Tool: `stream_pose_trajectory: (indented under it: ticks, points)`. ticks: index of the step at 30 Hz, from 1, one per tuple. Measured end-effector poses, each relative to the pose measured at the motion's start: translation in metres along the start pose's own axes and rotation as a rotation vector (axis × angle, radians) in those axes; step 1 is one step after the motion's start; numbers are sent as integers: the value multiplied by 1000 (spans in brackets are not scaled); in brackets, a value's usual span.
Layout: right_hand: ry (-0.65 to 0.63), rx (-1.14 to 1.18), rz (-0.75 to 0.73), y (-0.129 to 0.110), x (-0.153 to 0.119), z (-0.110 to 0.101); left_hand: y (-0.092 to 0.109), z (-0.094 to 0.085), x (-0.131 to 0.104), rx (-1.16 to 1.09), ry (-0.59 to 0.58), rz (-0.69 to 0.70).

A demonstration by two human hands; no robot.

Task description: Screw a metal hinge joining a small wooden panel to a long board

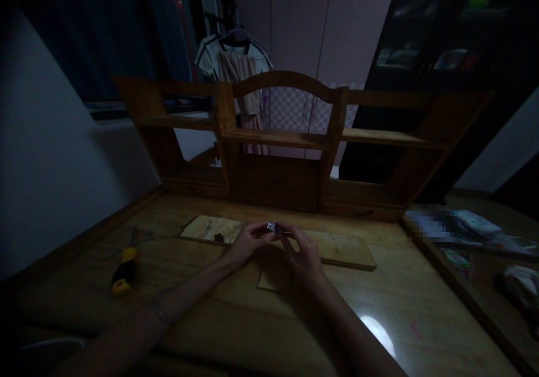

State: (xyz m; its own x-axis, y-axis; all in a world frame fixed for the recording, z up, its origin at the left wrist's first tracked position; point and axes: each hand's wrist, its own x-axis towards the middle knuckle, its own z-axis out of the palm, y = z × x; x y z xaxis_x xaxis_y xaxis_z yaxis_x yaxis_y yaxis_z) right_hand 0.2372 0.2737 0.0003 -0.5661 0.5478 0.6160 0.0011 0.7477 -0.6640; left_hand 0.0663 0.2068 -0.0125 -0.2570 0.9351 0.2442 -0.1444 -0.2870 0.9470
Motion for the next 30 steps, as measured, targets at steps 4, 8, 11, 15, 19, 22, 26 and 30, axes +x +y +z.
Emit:
stream_pose_trajectory:
  ticks: [4, 8, 11, 15, 19, 22, 26, 30]
  points:
    - [-9, -11, 5, -3, 1, 0, 0, -1, 0, 0, 15, -7]
    - [-2, 3, -23, -3, 2, 1, 1, -1, 0, 38, 15, 14]
    - [5, 1, -30, -1, 2, 1, 1, -1, -1, 46, -3, 21]
    - [0, -9, -29, -2, 2, 0, 2, 1, -1, 36, 21, 9]
    - [-25, -30, -35, -5, 3, -1, -1, 1, -1, 37, 37, 17]
    - [-30, -47, -44, -4, 3, -1, -4, -1, 0, 39, 47, 29]
    - [-15, -41, -39, -4, 2, -2, -6, -1, 1, 40, 50, 23]
    - [17, 33, 67, -7, 3, -5, -2, 1, 0, 63, 43, -1]
